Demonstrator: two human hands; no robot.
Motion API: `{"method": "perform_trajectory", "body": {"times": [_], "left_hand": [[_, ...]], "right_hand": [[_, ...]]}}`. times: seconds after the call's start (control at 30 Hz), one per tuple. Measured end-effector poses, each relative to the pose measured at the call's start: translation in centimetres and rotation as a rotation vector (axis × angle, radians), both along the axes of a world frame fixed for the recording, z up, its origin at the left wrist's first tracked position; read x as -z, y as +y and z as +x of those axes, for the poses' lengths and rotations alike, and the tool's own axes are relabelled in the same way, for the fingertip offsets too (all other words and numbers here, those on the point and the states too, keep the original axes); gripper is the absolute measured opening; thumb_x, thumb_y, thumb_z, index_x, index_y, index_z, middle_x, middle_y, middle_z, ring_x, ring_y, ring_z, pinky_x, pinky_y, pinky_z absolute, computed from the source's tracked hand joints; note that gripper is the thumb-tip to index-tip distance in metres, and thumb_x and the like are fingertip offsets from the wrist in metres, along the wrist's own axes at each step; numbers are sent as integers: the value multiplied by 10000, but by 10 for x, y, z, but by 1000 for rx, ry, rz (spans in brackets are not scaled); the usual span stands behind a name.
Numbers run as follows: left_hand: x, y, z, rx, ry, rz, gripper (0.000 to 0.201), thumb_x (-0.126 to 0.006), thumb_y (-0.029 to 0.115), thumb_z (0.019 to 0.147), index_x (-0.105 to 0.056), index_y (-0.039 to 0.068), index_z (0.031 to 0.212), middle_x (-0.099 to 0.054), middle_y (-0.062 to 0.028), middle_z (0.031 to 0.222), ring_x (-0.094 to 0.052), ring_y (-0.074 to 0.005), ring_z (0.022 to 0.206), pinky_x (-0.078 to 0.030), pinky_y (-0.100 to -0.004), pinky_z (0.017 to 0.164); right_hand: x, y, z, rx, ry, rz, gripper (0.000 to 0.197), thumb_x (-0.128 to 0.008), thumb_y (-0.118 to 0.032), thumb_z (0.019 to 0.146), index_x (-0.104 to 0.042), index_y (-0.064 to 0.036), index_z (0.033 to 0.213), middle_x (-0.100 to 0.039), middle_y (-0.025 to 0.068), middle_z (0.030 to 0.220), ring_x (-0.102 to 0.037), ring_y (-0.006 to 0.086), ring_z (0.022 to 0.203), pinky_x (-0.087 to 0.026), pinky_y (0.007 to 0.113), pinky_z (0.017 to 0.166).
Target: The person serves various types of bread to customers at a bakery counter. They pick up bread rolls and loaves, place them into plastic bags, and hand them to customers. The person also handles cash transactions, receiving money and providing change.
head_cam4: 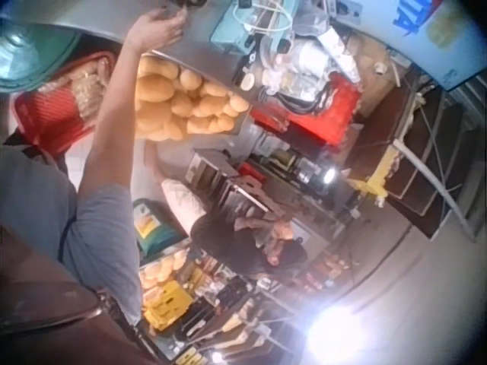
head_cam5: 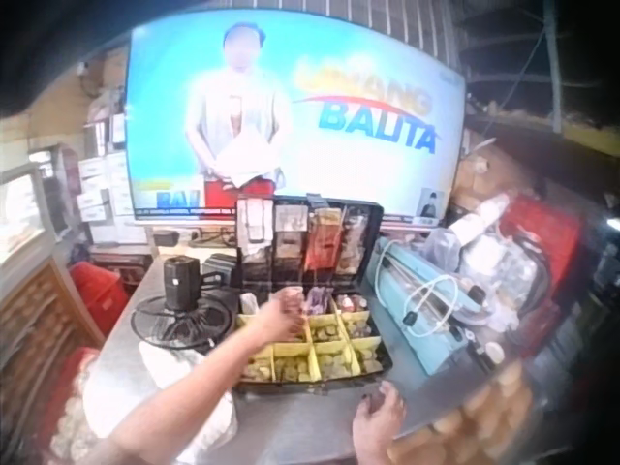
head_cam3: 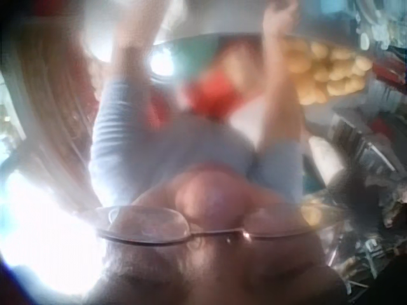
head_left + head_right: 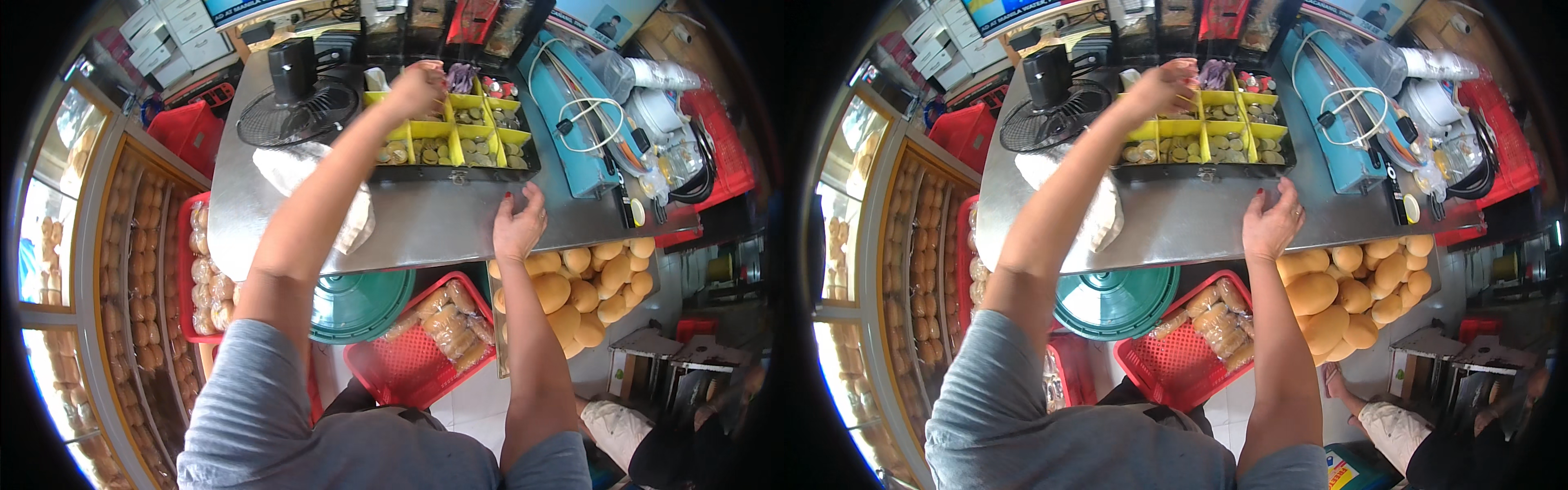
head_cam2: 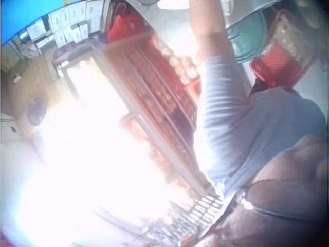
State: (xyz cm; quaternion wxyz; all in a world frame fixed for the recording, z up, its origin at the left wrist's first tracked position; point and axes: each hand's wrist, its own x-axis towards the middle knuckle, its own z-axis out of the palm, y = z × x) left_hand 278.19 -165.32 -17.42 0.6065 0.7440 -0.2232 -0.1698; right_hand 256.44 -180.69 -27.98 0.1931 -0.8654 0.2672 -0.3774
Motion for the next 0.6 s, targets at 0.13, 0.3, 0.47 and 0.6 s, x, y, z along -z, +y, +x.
{"method": "perform_trajectory", "body": {"times": [0.13, 0.3, 0.47, 0.6], "left_hand": [[7, -44, -80, -297, -596, 31, 253, -450, 64, 915, -689, 52, 997, -632, -133, 690, -653, -212, 669, -509, -371, 662], [-1, -2, -121, -354, -623, -101, 234, -526, 25, 865, -662, 33, 1055, -666, -215, 819, -655, -381, 780, -514, -425, 718], [24, 23, -184, -310, -858, -121, 372, -567, -32, 737, -628, -25, 1104, -619, -204, 1028, -575, -374, 1036, -470, -419, 891], [61, 75, -259, -345, -794, -138, 446, -595, -79, 731, -590, 20, 1166, -549, -177, 1139, -546, -364, 1033, -474, -420, 878]], "right_hand": [[8, -9, -1, 39, -98, 71, 395, -593, -116, 832, -521, -37, 1212, -634, 136, 1131, -569, 345, 1044, -411, 441, 939], [0, 1, 0, 55, -127, 117, 372, -530, -115, 885, -495, -16, 1242, -590, 187, 1188, -525, 377, 1104, -392, 456, 953], [2, -7, -4, 86, -392, 118, 450, -498, -223, 948, -415, 19, 1318, -458, 259, 1317, -461, 404, 1185, -371, 454, 985], [6, -4, -3, 73, -546, 211, 530, -492, -330, 962, -384, 30, 1335, -426, 274, 1332, -457, 389, 1199, -369, 447, 992]]}}
